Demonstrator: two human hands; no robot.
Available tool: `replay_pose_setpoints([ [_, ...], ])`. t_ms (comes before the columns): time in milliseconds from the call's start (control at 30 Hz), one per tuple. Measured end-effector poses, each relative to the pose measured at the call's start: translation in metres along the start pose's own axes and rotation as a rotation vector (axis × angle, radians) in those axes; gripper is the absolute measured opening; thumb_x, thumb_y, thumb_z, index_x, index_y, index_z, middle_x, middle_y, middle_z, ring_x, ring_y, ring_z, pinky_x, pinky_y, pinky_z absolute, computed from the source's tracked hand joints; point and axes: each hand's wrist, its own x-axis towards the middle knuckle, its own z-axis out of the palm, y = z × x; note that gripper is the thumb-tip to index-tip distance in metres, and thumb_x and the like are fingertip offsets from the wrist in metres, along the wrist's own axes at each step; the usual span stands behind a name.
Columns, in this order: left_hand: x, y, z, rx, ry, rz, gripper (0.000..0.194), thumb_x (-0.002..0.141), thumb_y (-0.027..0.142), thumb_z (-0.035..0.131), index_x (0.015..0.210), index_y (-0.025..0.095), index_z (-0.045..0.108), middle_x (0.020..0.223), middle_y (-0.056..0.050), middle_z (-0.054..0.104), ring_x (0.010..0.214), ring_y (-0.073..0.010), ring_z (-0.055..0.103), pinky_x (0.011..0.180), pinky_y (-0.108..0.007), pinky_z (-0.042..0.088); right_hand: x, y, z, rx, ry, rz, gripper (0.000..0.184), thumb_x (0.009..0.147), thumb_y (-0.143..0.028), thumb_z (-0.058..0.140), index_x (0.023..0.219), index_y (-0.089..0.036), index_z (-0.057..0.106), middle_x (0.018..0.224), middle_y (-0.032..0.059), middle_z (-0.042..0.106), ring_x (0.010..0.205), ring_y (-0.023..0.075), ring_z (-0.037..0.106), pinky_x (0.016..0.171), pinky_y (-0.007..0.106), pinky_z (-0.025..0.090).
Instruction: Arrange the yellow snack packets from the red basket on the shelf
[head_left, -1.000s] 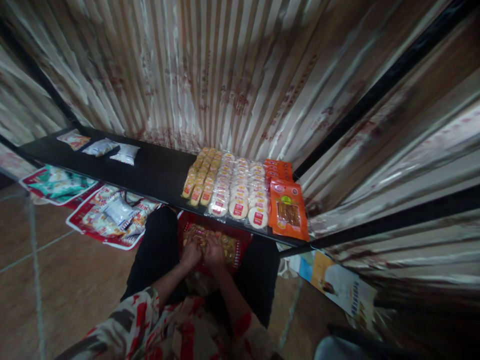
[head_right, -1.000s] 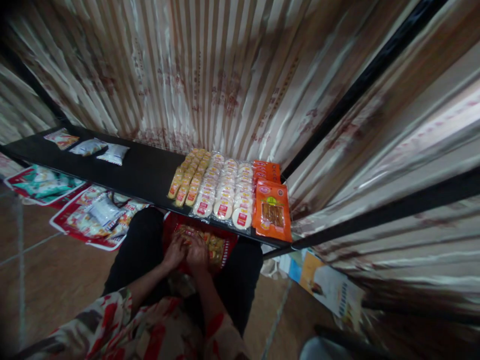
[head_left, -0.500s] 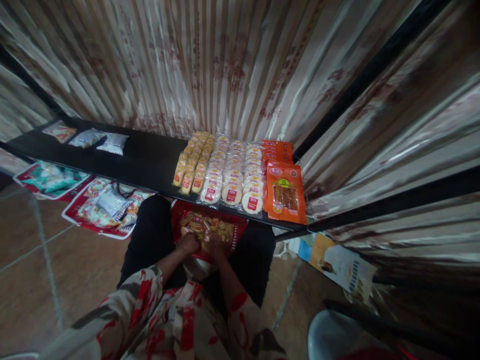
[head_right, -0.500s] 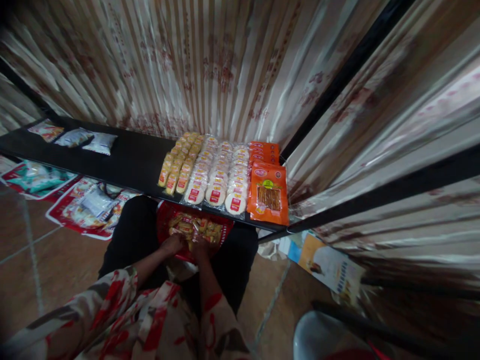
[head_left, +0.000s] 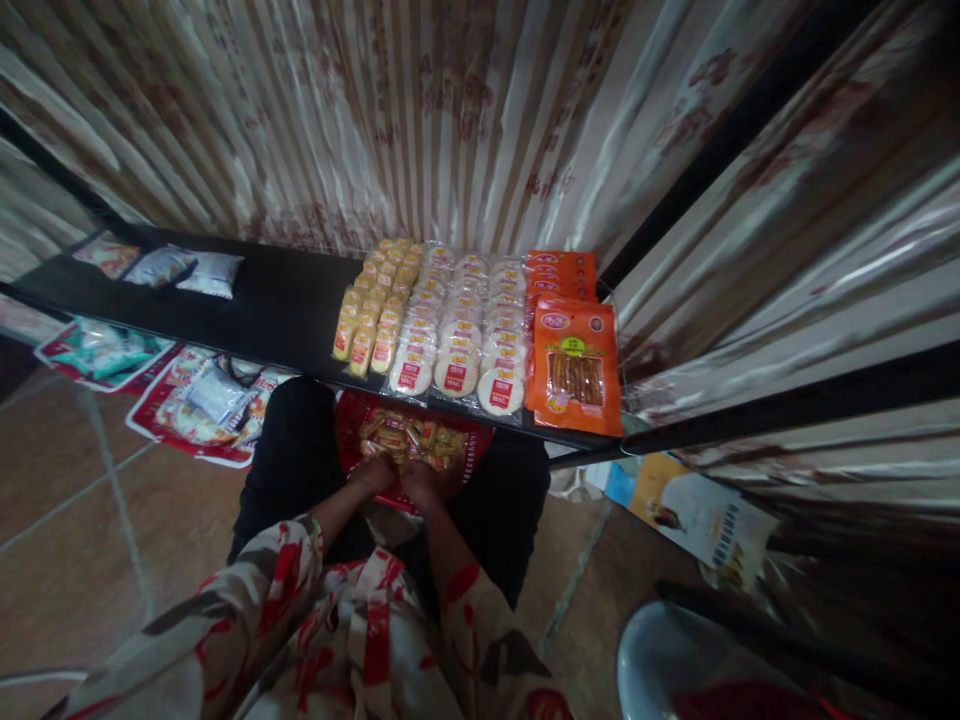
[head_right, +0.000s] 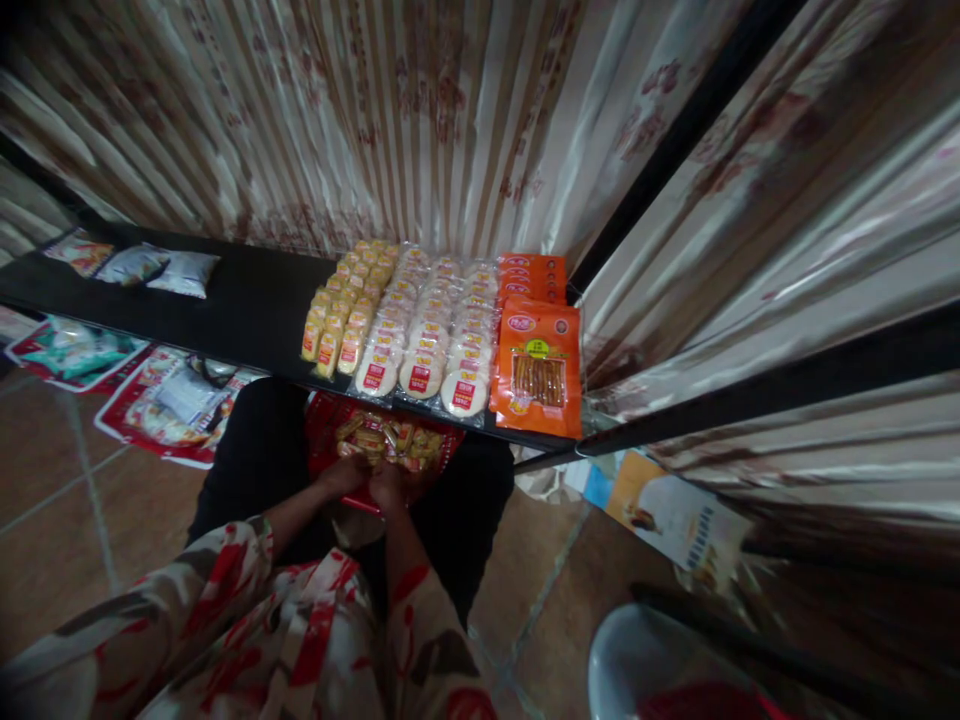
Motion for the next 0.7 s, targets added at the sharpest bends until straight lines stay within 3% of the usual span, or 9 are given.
replay_pose_setpoints([
  [400, -0.0001, 0.0047, 0.0002, -0.129, 0.001, 0.001, 0.032, 0.076, 0.017, 0.049, 0.101, 0.026, 0.067, 0.112, -0.004, 0.067, 0.105, -0.0199, 0.060, 0.092, -0.029, 0.043, 0.0009, -0.0089, 0.0000, -0.073, 0.009, 0.078, 0.021, 0.080, -0.012, 0.050, 0.089, -0.012, 0.070, 0.090, 0.0163, 0.071, 0.084, 0.0231, 0.065, 0.069, 0.029, 0.046],
  [533, -0.0006, 0.0035, 0.0028, -0.111, -0.010, 0.002, 0.033, 0.074, 0.015, 0.049, 0.099, 0.023, 0.069, 0.108, -0.007, 0.069, 0.101, -0.0238, 0.062, 0.089, -0.034, 0.045, 0.0025, -0.0084, 0.0025, -0.094, 0.032, 0.115, 0.019, 0.078, -0.013, 0.053, 0.080, -0.011, 0.072, 0.085, 0.0201, 0.071, 0.080, 0.0258, 0.067, 0.066, 0.031, 0.047],
  [700, -0.0017, 0.0018, 0.0041, -0.087, 0.022, 0.052, 0.037, 0.077, 0.015, 0.045, 0.107, 0.023, 0.066, 0.113, -0.007, 0.067, 0.108, -0.0218, 0.059, 0.095, -0.032, 0.042, -0.0024, -0.0076, -0.0020, -0.058, 0.084, 0.073, 0.018, 0.075, -0.014, 0.054, 0.073, -0.014, 0.072, 0.082, 0.0160, 0.072, 0.078, 0.0235, 0.067, 0.065, 0.028, 0.047],
])
